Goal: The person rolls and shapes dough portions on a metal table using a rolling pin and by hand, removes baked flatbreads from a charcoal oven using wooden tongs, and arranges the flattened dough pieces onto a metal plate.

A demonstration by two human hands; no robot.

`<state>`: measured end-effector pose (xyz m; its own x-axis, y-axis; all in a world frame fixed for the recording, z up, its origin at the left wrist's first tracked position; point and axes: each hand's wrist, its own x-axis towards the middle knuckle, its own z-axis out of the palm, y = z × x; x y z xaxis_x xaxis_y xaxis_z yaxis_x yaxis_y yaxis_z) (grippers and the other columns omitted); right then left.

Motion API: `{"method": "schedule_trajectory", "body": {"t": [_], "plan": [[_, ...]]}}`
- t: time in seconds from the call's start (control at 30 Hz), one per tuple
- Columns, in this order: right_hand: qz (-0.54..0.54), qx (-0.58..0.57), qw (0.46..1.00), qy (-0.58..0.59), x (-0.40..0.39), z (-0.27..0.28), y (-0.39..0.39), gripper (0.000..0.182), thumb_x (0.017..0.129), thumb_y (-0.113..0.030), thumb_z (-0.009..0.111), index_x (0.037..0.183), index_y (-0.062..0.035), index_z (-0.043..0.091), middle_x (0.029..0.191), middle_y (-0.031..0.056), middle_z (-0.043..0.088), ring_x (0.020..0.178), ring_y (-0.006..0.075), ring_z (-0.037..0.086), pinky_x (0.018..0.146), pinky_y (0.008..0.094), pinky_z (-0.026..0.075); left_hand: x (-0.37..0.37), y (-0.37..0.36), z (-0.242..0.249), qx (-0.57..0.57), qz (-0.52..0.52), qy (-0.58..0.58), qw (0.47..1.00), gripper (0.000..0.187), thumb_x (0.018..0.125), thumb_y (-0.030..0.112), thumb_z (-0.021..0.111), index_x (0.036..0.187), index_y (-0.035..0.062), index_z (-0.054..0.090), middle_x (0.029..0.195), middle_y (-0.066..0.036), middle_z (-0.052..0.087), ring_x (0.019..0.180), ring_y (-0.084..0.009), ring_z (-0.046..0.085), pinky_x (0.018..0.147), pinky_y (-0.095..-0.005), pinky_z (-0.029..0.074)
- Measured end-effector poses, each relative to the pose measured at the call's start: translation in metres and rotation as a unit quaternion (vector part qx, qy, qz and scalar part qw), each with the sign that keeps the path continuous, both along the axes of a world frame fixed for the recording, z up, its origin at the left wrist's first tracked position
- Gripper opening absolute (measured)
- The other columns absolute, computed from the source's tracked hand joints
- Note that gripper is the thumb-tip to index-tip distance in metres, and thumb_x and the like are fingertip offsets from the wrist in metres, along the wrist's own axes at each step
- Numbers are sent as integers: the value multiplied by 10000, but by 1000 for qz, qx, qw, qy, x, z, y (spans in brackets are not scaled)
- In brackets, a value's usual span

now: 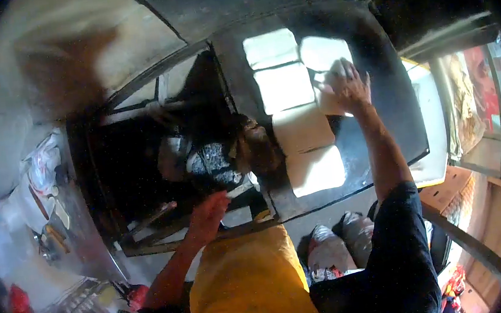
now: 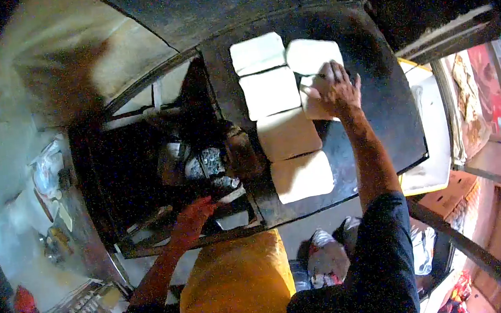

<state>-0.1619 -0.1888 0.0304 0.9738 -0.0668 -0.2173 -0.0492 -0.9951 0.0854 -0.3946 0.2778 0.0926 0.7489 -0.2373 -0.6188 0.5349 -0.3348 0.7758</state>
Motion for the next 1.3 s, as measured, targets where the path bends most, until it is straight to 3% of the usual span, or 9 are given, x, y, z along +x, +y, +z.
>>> {"method": "schedule_trajectory", "body": {"t": [0.23,0.63,0.73,0.8,0.93,1.03,1.2,1.27,1.3], "plan": [[56,134,987,-69,18,-4,-45,721,943,-647,481,1458,-146,425,1508,167,432,1382,372,419,1107,529,345,-36,31,-22,-9,34,45,998,402,1015,143,558,1402,53,504,1229,-118,649,1134,-185,599,1009,-324,459],[74,142,985,-61,-65,24,29,798,935,-719,411,1512,-167,408,1577,200,316,1455,392,287,1189,528,231,-68,99,-45,-91,36,7,995,385,1023,128,541,1399,52,503,1235,-95,637,1140,-172,594,1012,-327,467],[238,76,950,-188,-61,0,4,757,960,-570,543,1551,-149,326,1386,214,557,1261,409,539,1033,470,466,-78,129,-12,-57,92,-29,994,384,1039,195,524,1388,37,510,1221,-96,643,1122,-172,602,998,-326,477],[-157,289,944,5,-71,76,78,722,976,-465,568,1546,-93,326,1450,195,517,1302,366,520,1090,446,413,-89,185,-18,-75,181,-21,980,410,1048,233,513,1399,21,489,1217,-114,644,1119,-198,618,987,-343,493],[65,308,914,-257,-124,81,194,611,1036,-342,501,1505,23,362,1533,234,404,1417,367,389,1172,428,290,-101,340,17,57,258,-71,962,403,1015,263,552,1352,42,531,1136,-111,674,996,-208,658,876,-352,542],[131,386,894,-186,-224,96,340,471,1038,-264,495,1418,15,475,1425,251,500,1344,375,450,1137,443,319,-105,489,-10,-3,505,-35,862,325,986,223,560,1262,53,593,1039,-106,689,859,-182,665,790,-340,554],[124,357,925,-31,-377,51,492,373,960,-173,600,1299,-20,584,1294,246,581,1216,409,563,1026,451,453,-135,733,-99,64,491,-161,854,365,940,243,619,1241,38,594,997,-104,680,870,-220,665,776,-356,554],[146,323,934,44,-399,64,531,346,929,-158,647,1240,-11,609,1236,231,617,1145,415,601,979,463,484,-134,787,-120,483,329,-295,756,431,925,243,640,1291,24,574,999,-117,674,901,-246,656,786,-363,544],[141,315,938,41,-405,67,542,346,929,-158,647,1240,-11,609,1236,231,617,1145,415,601,979,463,484,-124,798,-126,474,329,-297,761,431,925,243,640,1291,24,574,999,-117,674,901,-246,656,786,-363,544]]}}
